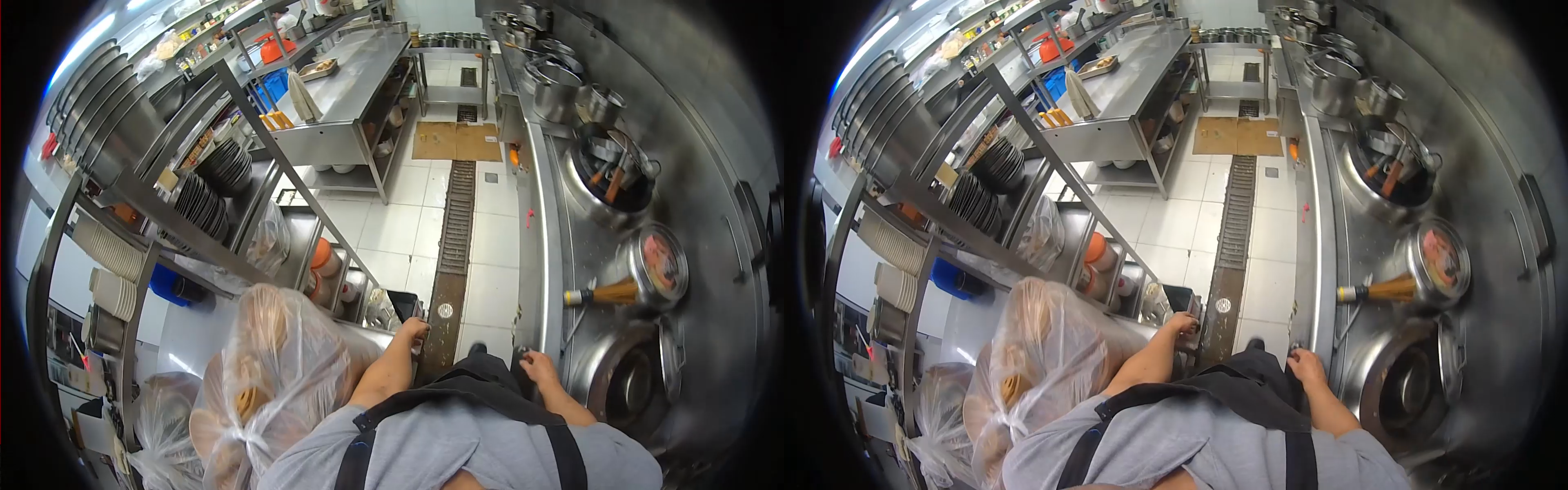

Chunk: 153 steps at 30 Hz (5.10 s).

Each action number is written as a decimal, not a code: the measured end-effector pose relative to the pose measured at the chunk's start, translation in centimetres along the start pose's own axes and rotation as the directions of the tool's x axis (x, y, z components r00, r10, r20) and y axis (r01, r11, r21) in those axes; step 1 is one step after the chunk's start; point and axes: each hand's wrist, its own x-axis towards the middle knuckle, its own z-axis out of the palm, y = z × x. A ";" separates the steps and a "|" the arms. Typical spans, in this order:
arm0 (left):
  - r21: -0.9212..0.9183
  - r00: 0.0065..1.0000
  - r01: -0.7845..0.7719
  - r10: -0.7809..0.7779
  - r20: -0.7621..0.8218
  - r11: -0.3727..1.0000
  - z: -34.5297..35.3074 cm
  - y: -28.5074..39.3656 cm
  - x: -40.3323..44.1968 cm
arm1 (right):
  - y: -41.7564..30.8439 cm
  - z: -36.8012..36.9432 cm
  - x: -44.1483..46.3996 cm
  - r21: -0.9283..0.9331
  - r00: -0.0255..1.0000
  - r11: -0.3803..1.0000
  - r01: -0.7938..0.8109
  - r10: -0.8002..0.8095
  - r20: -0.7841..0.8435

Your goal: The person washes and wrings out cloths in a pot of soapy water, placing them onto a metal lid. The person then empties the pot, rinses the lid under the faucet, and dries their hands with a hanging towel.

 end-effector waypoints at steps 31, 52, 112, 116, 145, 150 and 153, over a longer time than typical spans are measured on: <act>0.328 0.958 0.262 -0.203 -0.203 0.908 -24.8 31.4 25.9 | -18.7 -14.1 65.3 -0.165 0.983 0.970 0.181 -0.185 -0.009; 0.630 0.991 0.121 -0.056 -0.123 0.767 -29.8 53.5 36.1 | -21.1 -12.6 69.4 -0.082 0.995 0.992 -0.091 0.088 -0.038; -0.235 -0.357 -0.850 0.189 0.915 -0.471 92.6 74.5 -10.0 | 2.3 -7.9 16.0 0.968 -0.170 0.164 -0.188 0.966 -0.197; -0.074 -0.155 -0.964 0.315 0.936 -0.254 88.6 72.7 -10.9 | 3.6 -9.2 15.9 0.998 -0.271 0.056 -0.016 0.961 -0.058; 0.275 0.277 -0.958 -0.539 0.795 -0.086 50.2 56.6 6.7 | 9.8 -9.4 22.8 0.862 -0.002 0.252 -0.439 0.960 -0.282; 0.164 0.254 -0.963 -0.520 0.815 -0.213 50.1 54.7 7.1 | 11.7 -11.2 26.7 0.789 -0.037 0.205 -0.579 0.960 -0.276; 0.040 0.160 -0.966 -0.471 0.867 -0.255 49.3 54.6 7.4 | 11.0 -12.0 26.7 0.814 -0.089 0.157 -0.559 0.965 -0.247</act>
